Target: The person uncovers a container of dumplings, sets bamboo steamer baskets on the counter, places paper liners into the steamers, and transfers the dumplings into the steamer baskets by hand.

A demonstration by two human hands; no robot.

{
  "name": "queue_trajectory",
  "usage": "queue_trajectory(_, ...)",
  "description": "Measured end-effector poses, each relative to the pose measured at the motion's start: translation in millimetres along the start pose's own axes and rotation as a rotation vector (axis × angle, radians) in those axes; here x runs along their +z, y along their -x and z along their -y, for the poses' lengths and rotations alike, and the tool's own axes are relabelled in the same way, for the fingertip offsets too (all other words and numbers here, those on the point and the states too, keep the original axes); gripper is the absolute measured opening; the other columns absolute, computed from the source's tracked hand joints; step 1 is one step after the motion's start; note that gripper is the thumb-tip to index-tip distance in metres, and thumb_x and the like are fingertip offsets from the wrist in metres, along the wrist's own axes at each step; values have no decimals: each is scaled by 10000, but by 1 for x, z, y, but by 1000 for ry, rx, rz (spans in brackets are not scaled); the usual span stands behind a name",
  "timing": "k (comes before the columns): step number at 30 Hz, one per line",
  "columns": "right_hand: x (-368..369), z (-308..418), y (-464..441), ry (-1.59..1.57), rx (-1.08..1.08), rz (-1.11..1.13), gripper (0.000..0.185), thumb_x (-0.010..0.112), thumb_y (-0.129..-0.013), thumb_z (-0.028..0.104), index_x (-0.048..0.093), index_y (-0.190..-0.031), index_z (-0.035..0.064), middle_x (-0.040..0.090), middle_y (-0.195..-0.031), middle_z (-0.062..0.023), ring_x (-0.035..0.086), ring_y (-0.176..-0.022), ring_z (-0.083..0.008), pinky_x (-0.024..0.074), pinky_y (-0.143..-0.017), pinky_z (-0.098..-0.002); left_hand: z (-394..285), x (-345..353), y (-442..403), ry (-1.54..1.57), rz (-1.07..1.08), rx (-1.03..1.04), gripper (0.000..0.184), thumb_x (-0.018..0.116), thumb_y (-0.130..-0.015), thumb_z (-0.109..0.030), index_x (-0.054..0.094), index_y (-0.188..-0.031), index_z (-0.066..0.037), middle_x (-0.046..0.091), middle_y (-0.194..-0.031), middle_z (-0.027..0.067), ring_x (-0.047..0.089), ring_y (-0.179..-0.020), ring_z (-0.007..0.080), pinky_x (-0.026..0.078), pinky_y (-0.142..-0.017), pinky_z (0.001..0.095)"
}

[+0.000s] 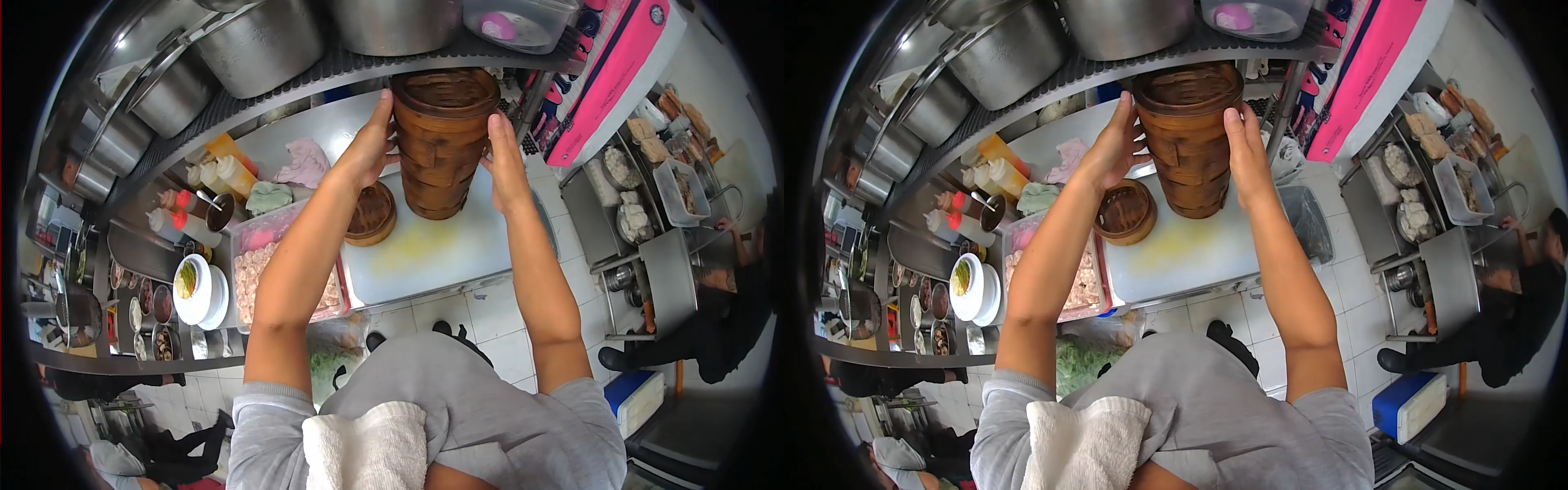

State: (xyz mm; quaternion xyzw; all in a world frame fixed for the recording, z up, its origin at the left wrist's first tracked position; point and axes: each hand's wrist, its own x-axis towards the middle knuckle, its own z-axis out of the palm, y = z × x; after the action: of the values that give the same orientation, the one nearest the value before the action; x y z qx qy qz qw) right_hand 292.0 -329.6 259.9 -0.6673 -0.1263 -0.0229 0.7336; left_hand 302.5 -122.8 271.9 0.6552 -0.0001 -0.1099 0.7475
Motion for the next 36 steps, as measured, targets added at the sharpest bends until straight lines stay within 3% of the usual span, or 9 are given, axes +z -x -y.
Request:
queue_trajectory(2,3,2,4,-91,-97,-75,703,450,-976,458,264,-1429,-46,358,-1437,-169,304,-1349,-258,219,-1111,-353,0,-2,1,6,26,22,987,295,-836,-793,69,-1515,-114,55,-1562,192,70,-1421,424,156,-1121,541)
queue_trajectory(9,2,-1,44,-30,-141,-102,685,471,-975,405,248,-1434,-53,355,-1432,-184,306,-1349,-262,213,-1115,-348,-2,8,39,-4,19,93,794,278,-918,-693,248,-1477,-129,245,-1519,120,234,-1387,291,251,-1079,467)
queue_trajectory(14,3,14,107,7,-122,-25,672,443,-985,351,168,-1462,-33,252,-1485,-180,251,-1379,-290,211,-1120,-404,21,20,86,85,8,54,683,273,-970,-600,292,-1457,-120,353,-1472,85,377,-1318,226,286,-1072,407)
queue_trajectory(18,-5,9,160,-77,-87,4,686,433,-984,347,125,-1472,-24,217,-1495,-182,233,-1386,-304,195,-1125,-429,55,26,141,38,20,111,721,312,-974,-564,184,-1494,-82,314,-1492,100,336,-1351,231,260,-1102,403)
queue_trajectory(21,-4,-12,188,-159,84,76,697,433,-982,355,118,-1473,-26,227,-1491,-188,236,-1385,-286,181,-1131,-399,98,14,173,-42,37,95,869,456,-906,-593,92,-1512,-88,201,-1534,90,249,-1393,248,238,-1110,428)
queue_trajectory(25,24,-79,192,-167,292,92,664,454,-982,285,128,-1462,-40,259,-1477,-181,267,-1367,-264,230,-1111,-378,156,-14,192,24,-86,11,787,372,-948,-578,124,-1506,-82,228,-1530,92,236,-1399,242,211,-1120,430)
queue_trajectory(28,48,-109,185,-101,177,227,670,544,-953,249,165,-1425,-39,305,-1434,-189,291,-1355,-280,271,-1104,-398,192,-38,193,318,-215,-11,709,294,-973,-577,296,-1449,-51,372,-1464,111,328,-1354,222,239,-1108,388)
queue_trajectory(31,51,-103,174,-208,221,269,668,573,-940,246,183,-1404,-33,318,-1417,-190,304,-1344,-281,281,-1102,-407,179,-40,201,326,-172,-51,697,289,-986,-548,227,-1479,-59,313,-1494,95,213,-1404,217,164,-1140,381)
queue_trajectory(36,38,-67,176,-265,169,242,642,570,-945,273,208,-1383,-26,355,-1381,-176,342,-1316,-258,274,-1100,-391,155,-24,209,130,-176,101,714,296,-980,-554,227,-1474,-44,294,-1500,106,232,-1396,230,179,-1131,383)
